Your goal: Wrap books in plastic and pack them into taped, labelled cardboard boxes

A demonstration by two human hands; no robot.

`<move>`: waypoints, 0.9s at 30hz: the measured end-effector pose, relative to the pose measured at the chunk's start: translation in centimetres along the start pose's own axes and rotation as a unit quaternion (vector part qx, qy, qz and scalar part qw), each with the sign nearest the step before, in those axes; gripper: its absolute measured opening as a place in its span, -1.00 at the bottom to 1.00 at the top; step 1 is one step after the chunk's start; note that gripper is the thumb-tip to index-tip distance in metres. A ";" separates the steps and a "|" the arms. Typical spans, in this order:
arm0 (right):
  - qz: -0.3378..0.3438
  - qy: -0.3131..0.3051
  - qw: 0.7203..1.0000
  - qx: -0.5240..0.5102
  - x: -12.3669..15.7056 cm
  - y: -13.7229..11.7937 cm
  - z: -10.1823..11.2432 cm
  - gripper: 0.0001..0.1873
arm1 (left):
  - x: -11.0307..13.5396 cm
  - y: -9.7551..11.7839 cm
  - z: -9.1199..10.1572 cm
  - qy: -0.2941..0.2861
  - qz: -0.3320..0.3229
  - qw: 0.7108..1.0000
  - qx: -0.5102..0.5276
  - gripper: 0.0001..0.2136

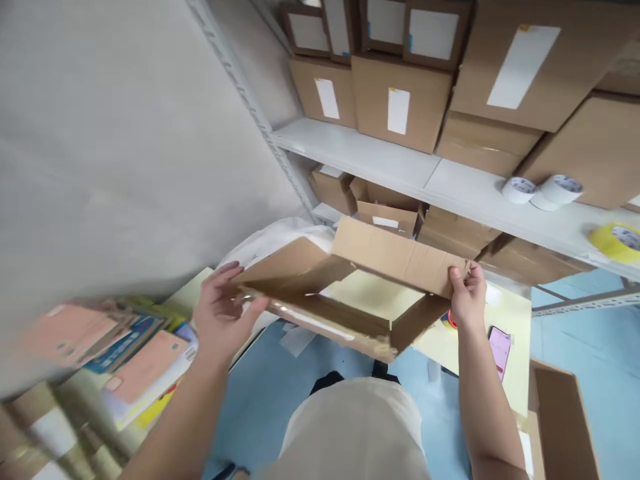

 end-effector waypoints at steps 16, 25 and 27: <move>0.009 0.109 0.992 0.069 -6.5 3.9 3.8 -0.59 | -5.0 2.6 -17.4 -0.287 -0.110 0.921 -0.238 -0.87; -0.043 0.104 0.987 0.118 -6.8 6.7 2.7 -0.30 | -8.0 0.4 -22.2 -0.393 -0.181 0.850 -0.302 -0.89; -0.070 0.101 0.982 0.146 -5.1 6.8 3.3 -0.11 | -8.2 0.4 -22.6 -0.393 -0.188 0.851 -0.295 -0.86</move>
Point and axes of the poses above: each hand's wrist, its own x-axis away from the middle knuckle, its own z-axis out of the back of the hand, y = z × x, the point moved 7 cm from there along -x, towards the middle knuckle, and after that the axes turned 6 degrees about -x, right-handed, at the moved point
